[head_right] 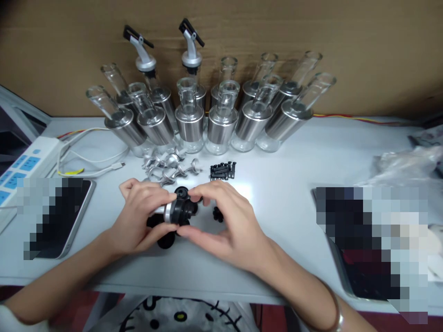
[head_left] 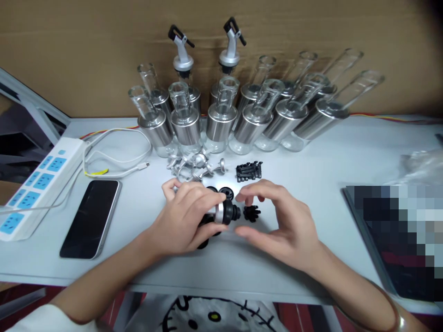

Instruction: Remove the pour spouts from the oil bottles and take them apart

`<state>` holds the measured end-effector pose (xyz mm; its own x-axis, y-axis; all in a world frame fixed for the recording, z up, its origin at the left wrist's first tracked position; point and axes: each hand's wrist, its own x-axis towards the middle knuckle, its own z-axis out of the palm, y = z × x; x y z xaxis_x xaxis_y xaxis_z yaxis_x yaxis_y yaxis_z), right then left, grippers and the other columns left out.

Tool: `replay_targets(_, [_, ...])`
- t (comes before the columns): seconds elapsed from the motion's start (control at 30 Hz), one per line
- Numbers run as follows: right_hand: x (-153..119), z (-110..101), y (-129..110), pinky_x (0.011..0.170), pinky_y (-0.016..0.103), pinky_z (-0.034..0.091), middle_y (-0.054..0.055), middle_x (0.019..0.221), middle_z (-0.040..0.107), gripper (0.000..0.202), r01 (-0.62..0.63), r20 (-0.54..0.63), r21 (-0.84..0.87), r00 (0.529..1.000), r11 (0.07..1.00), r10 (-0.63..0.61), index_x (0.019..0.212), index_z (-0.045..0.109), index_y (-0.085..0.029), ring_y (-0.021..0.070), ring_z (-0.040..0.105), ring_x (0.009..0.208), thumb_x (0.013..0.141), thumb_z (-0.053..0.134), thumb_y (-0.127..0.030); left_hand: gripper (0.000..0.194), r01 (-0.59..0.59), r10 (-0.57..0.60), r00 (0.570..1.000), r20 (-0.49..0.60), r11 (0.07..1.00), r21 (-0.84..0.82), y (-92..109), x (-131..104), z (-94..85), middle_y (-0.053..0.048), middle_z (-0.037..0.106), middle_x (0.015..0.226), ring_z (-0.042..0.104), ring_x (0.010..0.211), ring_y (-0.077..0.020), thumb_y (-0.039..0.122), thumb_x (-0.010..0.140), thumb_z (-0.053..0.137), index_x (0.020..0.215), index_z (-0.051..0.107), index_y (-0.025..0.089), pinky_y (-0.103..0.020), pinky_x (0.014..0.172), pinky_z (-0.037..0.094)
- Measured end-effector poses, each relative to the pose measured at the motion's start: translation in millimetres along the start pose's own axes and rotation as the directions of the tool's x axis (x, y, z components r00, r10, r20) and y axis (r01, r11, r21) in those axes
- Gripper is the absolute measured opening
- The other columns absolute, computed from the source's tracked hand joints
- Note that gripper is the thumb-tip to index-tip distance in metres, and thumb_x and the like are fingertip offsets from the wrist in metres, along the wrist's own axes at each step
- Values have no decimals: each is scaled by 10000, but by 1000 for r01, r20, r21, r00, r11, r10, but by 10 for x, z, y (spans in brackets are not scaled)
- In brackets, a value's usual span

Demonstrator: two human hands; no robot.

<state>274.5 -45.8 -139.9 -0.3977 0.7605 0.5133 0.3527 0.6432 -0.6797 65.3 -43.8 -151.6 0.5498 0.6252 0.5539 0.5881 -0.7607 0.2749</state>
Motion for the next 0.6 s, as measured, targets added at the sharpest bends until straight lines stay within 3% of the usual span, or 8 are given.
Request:
replay_targets(0.1, [6,10,-7,641,268,493,27,809,652,88,-167,71,82,984,983,161,908,592,-197,149,605,728,897,606,-283,259,-50,52,997,-49,998,42,8,5,19,-47,663,870,562,852,-203,390,996,403,1081,528,180,-356,761,265])
replay_targets(0.17, [18,11,-24,617,245,483,13,748,657,100,-243,131,125,965,962,227,842,617,-187,133,600,672,897,590,-266,257,-52,57,996,-68,996,66,15,7,29,-43,668,857,567,837,-200,377,999,399,1066,540,173,-358,748,265])
replay_targets(0.33, [22,10,-50,539,218,460,-11,680,656,80,-423,184,186,902,887,392,869,678,-195,124,585,602,856,629,-257,275,-7,16,997,-78,994,110,20,-6,48,-46,679,870,546,838,-205,391,998,401,1063,549,168,-372,744,260])
replay_targets(0.47, [-15,23,-20,572,241,491,4,750,671,112,-393,133,211,919,895,372,930,663,-205,139,604,648,829,676,-251,302,39,-36,999,-37,996,83,12,-31,51,-57,680,893,515,850,-217,430,985,421,1104,531,175,-378,751,264])
replay_targets(0.6, [-35,37,14,699,289,525,45,904,667,129,-214,80,172,976,962,203,950,615,-210,176,636,832,842,656,-153,354,70,-70,997,10,996,48,0,-35,46,-63,678,913,504,842,-221,468,981,408,1129,530,170,-380,751,255])
